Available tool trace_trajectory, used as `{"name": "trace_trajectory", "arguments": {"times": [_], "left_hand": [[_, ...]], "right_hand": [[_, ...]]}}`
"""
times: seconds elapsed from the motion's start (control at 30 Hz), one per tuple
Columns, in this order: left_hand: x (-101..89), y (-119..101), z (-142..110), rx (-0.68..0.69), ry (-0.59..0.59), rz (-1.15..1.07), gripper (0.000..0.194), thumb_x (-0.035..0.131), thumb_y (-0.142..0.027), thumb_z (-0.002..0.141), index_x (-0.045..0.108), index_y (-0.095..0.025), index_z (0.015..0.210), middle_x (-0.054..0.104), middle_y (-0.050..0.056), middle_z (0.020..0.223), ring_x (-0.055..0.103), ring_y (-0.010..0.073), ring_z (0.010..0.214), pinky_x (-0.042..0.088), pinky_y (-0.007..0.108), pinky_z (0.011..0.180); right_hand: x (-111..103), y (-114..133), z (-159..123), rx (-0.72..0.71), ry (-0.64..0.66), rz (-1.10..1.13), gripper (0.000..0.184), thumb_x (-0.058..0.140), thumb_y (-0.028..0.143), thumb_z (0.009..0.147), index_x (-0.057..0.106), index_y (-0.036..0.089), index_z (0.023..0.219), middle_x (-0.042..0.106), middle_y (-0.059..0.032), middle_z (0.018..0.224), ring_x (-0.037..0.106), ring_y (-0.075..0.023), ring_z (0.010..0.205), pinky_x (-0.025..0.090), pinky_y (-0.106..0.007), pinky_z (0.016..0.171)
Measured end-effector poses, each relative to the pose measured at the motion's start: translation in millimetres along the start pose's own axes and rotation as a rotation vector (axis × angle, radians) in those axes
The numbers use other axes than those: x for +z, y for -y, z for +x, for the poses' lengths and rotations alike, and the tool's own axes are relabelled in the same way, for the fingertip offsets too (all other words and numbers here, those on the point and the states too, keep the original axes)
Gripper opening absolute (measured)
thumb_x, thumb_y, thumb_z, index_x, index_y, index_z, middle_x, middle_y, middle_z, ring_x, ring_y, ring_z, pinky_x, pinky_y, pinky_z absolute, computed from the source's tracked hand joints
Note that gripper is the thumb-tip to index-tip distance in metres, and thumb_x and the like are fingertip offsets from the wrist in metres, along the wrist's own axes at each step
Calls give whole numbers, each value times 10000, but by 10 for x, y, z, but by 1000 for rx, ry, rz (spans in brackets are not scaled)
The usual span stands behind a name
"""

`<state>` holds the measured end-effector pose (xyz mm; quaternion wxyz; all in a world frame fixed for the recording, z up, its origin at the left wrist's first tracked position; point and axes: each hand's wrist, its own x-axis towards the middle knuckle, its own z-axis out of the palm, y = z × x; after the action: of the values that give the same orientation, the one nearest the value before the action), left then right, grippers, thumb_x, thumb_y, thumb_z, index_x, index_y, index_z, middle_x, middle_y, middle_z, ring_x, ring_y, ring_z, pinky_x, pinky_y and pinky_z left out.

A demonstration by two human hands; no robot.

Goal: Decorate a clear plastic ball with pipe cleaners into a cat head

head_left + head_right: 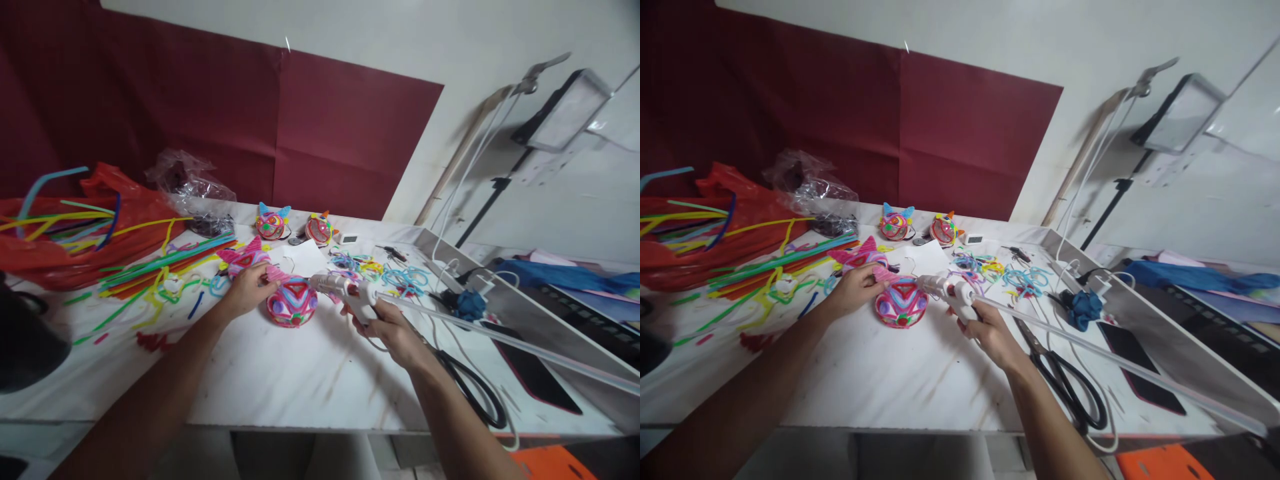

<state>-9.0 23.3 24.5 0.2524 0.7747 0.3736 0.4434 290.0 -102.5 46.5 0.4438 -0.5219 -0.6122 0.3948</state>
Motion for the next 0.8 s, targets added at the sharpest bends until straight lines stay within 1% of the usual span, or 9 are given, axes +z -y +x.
{"name": "trace_trajectory", "arguments": {"times": [0.2, 0.33, 0.47, 0.63, 0.8], "left_hand": [[8, 25, -2, -1, -3, 5, 118, 681, -298, 821, 616, -231, 749, 651, 7, 765, 658, 199, 751, 561, 316, 697], [8, 29, -4, -3, -4, 6, 87, 684, -293, 821, 637, -230, 783, 666, 11, 774, 671, 209, 765, 563, 322, 697], [8, 41, 3, -9, -4, 12, 89, 689, -297, 822, 646, -228, 787, 676, 16, 790, 675, 208, 767, 563, 316, 696], [9, 62, 15, 18, -21, 39, 138, 676, -301, 818, 602, -223, 733, 640, 5, 775, 644, 191, 737, 543, 303, 685], [-3, 15, 3, 24, -7, 65, 213, 638, -339, 832, 519, -231, 692, 549, -24, 700, 568, 165, 664, 451, 268, 584]], "right_hand": [[22, 34, 19, -4, -1, -40, 357, 537, 243, 547, 748, 189, 829, 667, -57, 753, 560, -225, 735, 436, -343, 673], [30, 26, 39, -33, 1, -62, 311, 524, 249, 559, 722, 197, 794, 649, -49, 729, 550, -221, 722, 436, -334, 661], [36, 13, 53, -24, 6, -62, 298, 526, 260, 558, 707, 201, 787, 634, -43, 729, 548, -224, 737, 428, -330, 658], [42, 22, 57, 3, 14, -18, 318, 531, 253, 539, 712, 192, 793, 641, -45, 752, 547, -217, 743, 416, -326, 659], [62, 27, 68, 12, 21, 16, 301, 536, 263, 532, 699, 195, 775, 605, -33, 742, 500, -194, 709, 372, -308, 621]]}}
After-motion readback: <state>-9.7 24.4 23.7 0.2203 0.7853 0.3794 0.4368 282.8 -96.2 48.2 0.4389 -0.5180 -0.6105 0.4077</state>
